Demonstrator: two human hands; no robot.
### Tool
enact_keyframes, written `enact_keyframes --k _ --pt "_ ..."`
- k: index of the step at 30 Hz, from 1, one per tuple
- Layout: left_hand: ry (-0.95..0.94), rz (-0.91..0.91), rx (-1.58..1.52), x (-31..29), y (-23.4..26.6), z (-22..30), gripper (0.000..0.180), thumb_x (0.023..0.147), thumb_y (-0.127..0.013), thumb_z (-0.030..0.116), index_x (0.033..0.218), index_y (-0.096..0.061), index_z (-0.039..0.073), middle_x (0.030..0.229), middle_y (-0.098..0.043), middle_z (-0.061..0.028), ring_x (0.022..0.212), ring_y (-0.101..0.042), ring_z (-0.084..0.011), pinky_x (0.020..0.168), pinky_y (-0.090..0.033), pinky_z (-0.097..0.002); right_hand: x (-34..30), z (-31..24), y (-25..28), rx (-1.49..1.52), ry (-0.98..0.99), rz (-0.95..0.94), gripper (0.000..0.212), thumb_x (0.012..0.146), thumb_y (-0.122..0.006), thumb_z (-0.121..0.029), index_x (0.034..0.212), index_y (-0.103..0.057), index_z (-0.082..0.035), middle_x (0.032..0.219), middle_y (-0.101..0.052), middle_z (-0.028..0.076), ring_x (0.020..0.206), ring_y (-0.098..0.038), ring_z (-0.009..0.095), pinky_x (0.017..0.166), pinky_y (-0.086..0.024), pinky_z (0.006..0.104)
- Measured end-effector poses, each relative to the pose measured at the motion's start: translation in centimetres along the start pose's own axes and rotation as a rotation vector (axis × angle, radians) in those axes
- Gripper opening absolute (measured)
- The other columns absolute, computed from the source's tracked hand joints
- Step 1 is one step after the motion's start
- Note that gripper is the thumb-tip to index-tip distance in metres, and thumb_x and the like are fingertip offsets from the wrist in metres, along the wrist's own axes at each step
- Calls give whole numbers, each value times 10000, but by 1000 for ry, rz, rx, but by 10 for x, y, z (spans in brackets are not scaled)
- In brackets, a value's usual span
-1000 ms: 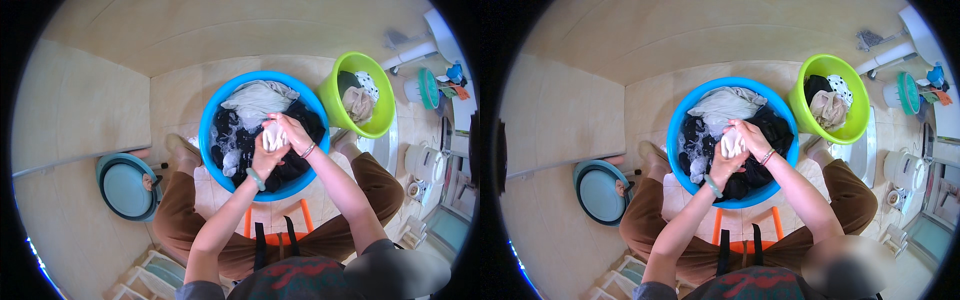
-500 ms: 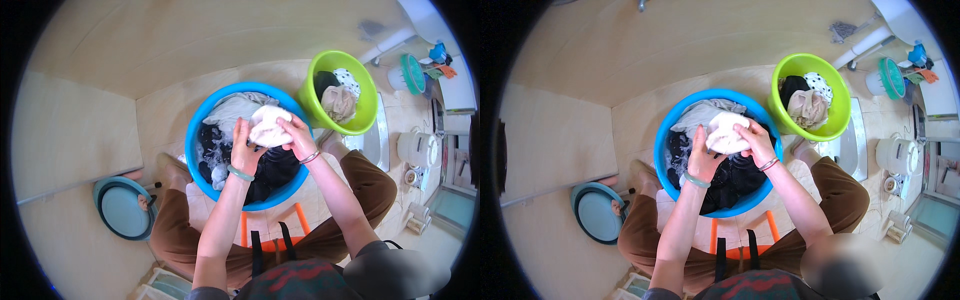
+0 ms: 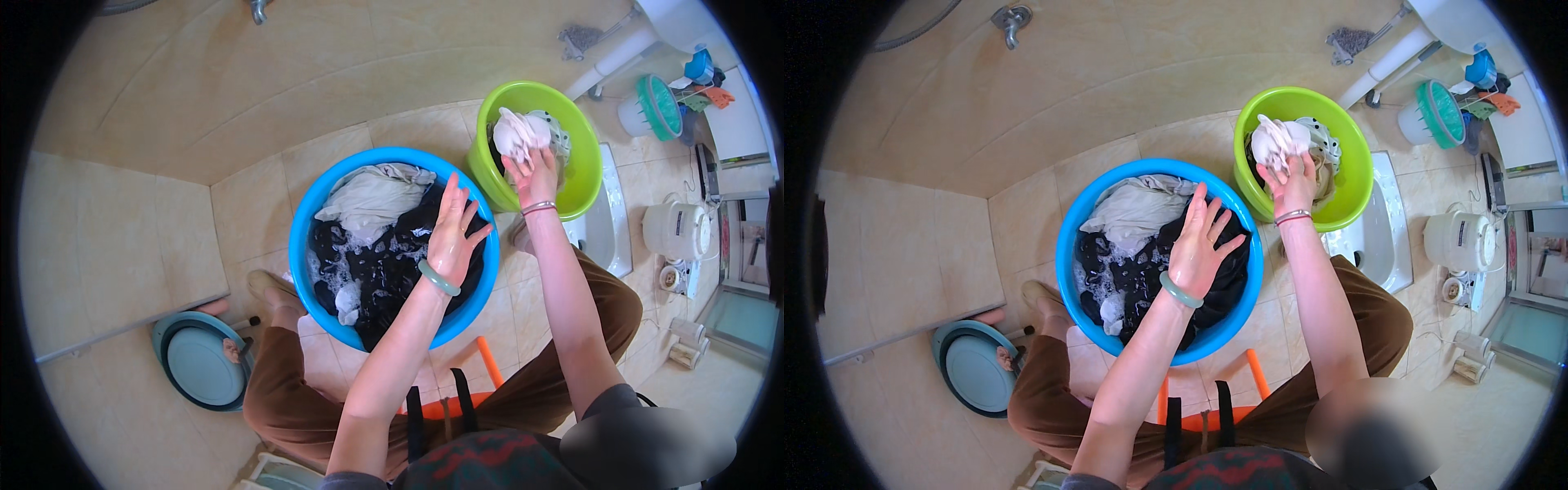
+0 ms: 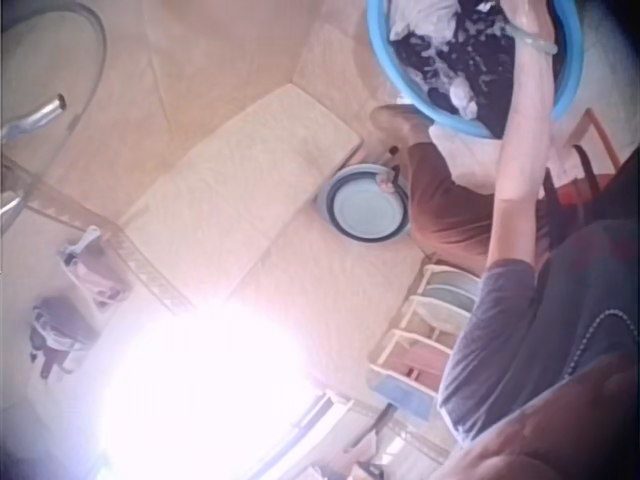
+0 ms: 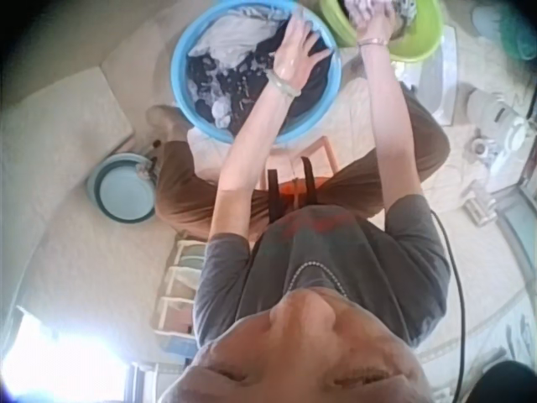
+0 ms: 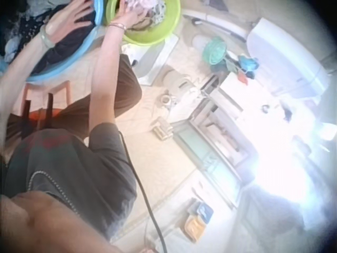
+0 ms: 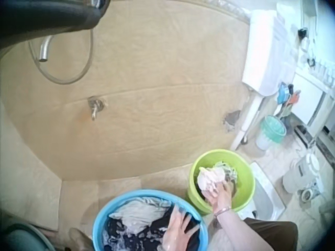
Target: The person hand-washes various garments in a blue basin filled with soapy water. They scrub and rinse items one by one, including a white polka-dot cloth, a black garment, and a beige cloth, then transfer them to a green bucket.
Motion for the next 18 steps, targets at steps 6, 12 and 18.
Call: enact_keyframes --k 6,12,18 --pt "-6 80 9 -5 48 -7 660 994 -432 452 1532 -124 227 1575 -131 -135 1429 -203 -309 1098 -299 -493 -17 12 -21 -204 146 -92 287 972 -501 -126 1242 -539 -37 1170 -591 107 968 -603 189 808 -528 315" --pt "-55 402 -25 -6 133 -9 632 987 -482 417 1521 -183 258 1558 -151 -145 1400 -237 -318 1056 -338 -462 -73 107 -65 -729 168 -690 309 891 -642 -94 1196 -618 -53 1118 -658 65 986 -613 113 794 -515 254" --pt "-165 595 -71 -12 202 -1 610 993 -506 305 1515 -193 267 1554 -182 -120 1410 -214 -322 1092 -278 -498 -66 204 -94 -1501 659 -769 601 739 -766 -385 1290 -552 -280 1410 -393 107 1232 -424 369 989 -365 550"
Point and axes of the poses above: each hand's wrist, its own x-axis towards the middle knuckle, its own y-axis out of the back of the hand, z = x × y, the point moved 3 cm from there along x, towards the middle knuckle
